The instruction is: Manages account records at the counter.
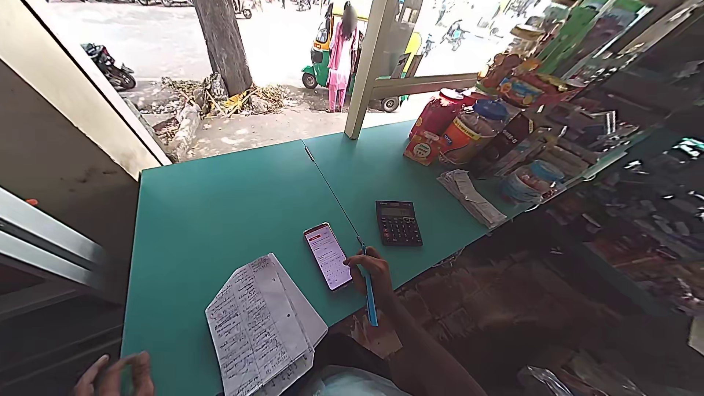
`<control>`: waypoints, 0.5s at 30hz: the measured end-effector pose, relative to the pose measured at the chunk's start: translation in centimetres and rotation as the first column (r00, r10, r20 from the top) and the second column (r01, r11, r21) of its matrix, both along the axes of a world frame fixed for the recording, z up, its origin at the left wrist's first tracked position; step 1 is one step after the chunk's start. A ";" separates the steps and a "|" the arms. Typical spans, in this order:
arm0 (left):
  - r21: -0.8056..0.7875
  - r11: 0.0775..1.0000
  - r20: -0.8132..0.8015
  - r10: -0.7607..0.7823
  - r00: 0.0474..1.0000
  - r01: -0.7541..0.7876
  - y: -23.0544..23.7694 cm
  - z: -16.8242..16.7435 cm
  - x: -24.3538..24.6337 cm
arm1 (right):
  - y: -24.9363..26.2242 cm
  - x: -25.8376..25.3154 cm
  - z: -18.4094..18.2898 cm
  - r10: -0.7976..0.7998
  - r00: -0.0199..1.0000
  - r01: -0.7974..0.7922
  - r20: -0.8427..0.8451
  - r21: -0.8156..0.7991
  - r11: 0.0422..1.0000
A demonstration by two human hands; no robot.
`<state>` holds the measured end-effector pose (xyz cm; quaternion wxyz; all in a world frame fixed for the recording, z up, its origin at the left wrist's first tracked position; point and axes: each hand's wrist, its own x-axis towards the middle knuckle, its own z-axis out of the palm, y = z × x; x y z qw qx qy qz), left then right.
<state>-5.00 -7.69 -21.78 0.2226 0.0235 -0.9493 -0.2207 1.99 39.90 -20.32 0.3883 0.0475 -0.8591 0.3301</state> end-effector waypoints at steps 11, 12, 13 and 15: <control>-0.055 0.998 -0.005 0.009 1.000 -0.010 0.4 -0.2 0.0 | 0.0 0.0 -0.1 -0.004 1.000 0.004 0.014 0.008 1.000; -0.043 0.999 -0.001 0.011 1.000 -0.011 0.4 -0.2 0.0 | 0.0 0.0 -0.1 -0.006 1.000 0.005 0.013 0.010 1.000; -0.024 1.000 0.012 0.010 1.000 -0.010 0.5 -0.1 0.0 | 0.1 0.0 -0.1 -0.008 1.000 0.007 0.013 0.011 1.000; -0.024 1.000 0.031 0.019 0.999 -0.018 0.5 0.0 0.0 | 0.1 0.0 -0.1 -0.010 1.000 0.010 0.016 0.013 1.000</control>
